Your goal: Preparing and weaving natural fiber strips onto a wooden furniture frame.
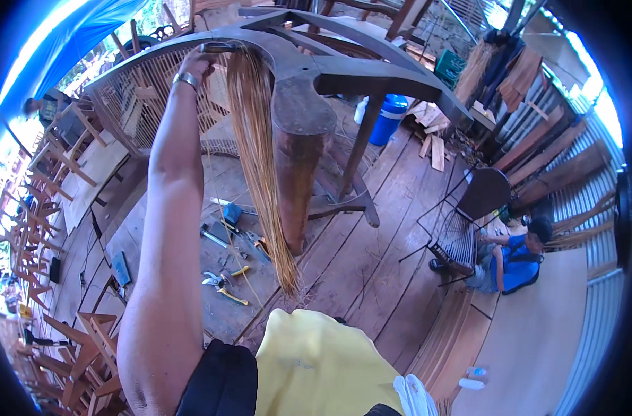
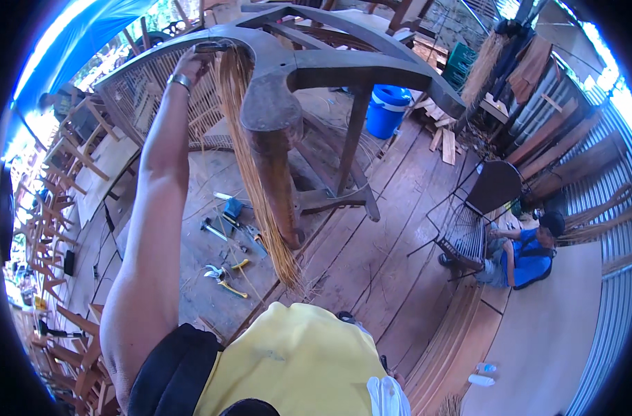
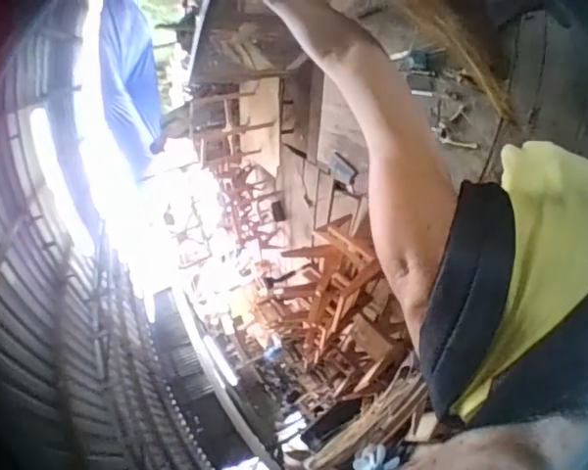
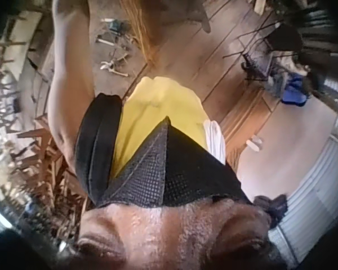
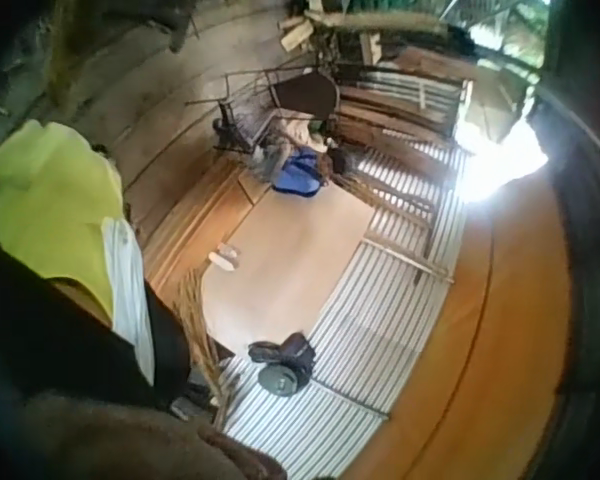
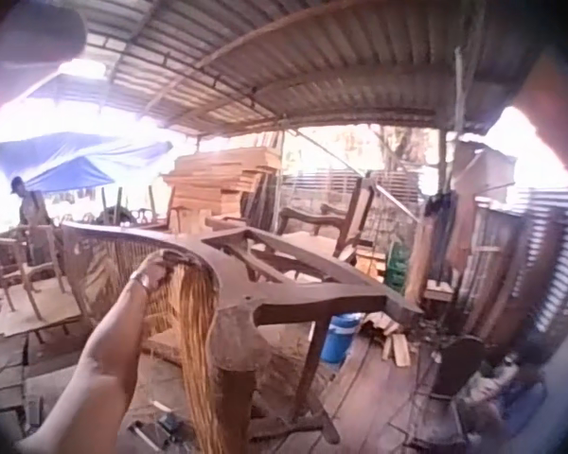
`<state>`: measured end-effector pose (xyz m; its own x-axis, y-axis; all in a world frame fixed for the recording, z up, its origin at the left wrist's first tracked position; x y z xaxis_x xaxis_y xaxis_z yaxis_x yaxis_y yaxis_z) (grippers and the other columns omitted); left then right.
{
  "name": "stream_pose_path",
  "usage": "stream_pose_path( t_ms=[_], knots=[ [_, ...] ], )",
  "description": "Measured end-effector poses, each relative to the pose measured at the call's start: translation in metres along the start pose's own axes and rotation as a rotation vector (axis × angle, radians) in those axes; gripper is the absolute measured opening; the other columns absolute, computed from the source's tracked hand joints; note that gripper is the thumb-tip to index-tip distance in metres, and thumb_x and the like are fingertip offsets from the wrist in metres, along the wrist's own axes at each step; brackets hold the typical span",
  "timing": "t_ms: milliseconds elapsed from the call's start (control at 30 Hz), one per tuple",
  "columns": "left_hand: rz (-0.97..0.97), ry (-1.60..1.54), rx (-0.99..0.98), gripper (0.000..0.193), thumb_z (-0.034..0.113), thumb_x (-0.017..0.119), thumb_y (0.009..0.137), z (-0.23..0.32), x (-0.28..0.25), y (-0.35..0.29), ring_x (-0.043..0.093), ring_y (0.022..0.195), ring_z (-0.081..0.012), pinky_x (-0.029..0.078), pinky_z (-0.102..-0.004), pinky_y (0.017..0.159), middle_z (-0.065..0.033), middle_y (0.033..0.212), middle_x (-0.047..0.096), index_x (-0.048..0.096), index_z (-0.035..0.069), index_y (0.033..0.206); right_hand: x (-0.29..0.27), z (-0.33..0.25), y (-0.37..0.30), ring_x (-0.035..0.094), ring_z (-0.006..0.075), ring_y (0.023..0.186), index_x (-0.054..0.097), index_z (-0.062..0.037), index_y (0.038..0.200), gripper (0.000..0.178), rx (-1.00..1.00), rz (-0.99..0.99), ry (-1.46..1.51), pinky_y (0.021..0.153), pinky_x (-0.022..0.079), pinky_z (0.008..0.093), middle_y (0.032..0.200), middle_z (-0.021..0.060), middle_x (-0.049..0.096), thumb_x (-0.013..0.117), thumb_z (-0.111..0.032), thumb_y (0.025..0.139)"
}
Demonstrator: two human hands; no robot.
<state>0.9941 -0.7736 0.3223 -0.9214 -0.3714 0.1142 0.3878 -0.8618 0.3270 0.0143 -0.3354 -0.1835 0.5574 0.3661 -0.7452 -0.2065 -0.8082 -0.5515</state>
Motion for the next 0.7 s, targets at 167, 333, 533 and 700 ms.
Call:
stream_pose_path(
  t_ms=[167, 333, 533, 700],
  knots=[
    [0.269, 0.102, 0.048, 0.055, 0.04, 0.06, 0.09, -0.062, 0.06, -0.064, 0.06, 0.095, -0.0134, 0.047, -0.031, 0.076, -0.0065, 0.118, 0.063, 0.049, 0.011, 0.136, 0.01, 0.018, -0.029, 0.064, 0.0342, 0.076, 0.064, 0.0041, 0.084, 0.042, 0.067, 0.009, 0.005, 0.07, 0.048, 0.0451, 0.078, 0.0239, 0.064, 0.058, -0.038, 0.086],
    [0.191, -0.218, -0.004, 0.084, 0.068, 0.044, 0.088, -0.031, 0.113, -0.121, 0.037, 0.134, -0.0285, 0.03, -0.0388, 0.108, -0.0131, 0.149, 0.034, 0.032, 0.009, 0.147, 0.008, 0.035, -0.031, 0.065, 0.0357, 0.078, 0.065, 0.0037, 0.083, 0.046, 0.048, -0.012, -0.046, 0.07, 0.048, 0.0457, 0.078, 0.0246, 0.064, 0.058, -0.041, 0.085],
    [0.161, 0.367, -0.039, 0.137, 0.075, 0.071, 0.06, -0.015, 0.134, -0.124, 0.045, 0.127, -0.0334, 0.039, -0.0343, 0.104, -0.0284, 0.136, 0.044, 0.008, -0.012, 0.145, -0.034, 0.009, 0.013, 0.065, 0.0371, 0.08, 0.066, 0.0025, 0.087, 0.045, -0.074, -0.021, -0.115, 0.072, 0.049, 0.0463, 0.079, 0.0243, 0.065, 0.057, -0.042, 0.085],
    [0.315, 0.493, -0.099, 0.08, 0.041, 0.085, 0.06, -0.046, 0.128, -0.109, 0.064, 0.093, -0.0276, 0.051, -0.0379, 0.082, -0.0183, 0.102, 0.065, 0.051, -0.006, 0.115, -0.074, -0.077, 0.016, 0.065, 0.0327, 0.073, 0.065, 0.0033, 0.086, 0.042, -0.159, 0.014, -0.22, 0.068, 0.05, 0.0442, 0.075, 0.0209, 0.065, 0.057, -0.038, 0.087]
  ],
)
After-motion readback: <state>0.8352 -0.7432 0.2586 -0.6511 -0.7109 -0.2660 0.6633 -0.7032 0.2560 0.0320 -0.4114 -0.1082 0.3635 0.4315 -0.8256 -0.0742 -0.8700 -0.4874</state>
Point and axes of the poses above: each hand's wrist, its own y-axis towards the middle knuckle, its own x-axis out of the palm, z = x × y, the point moved 4 cm from there along y, towards the middle knuckle
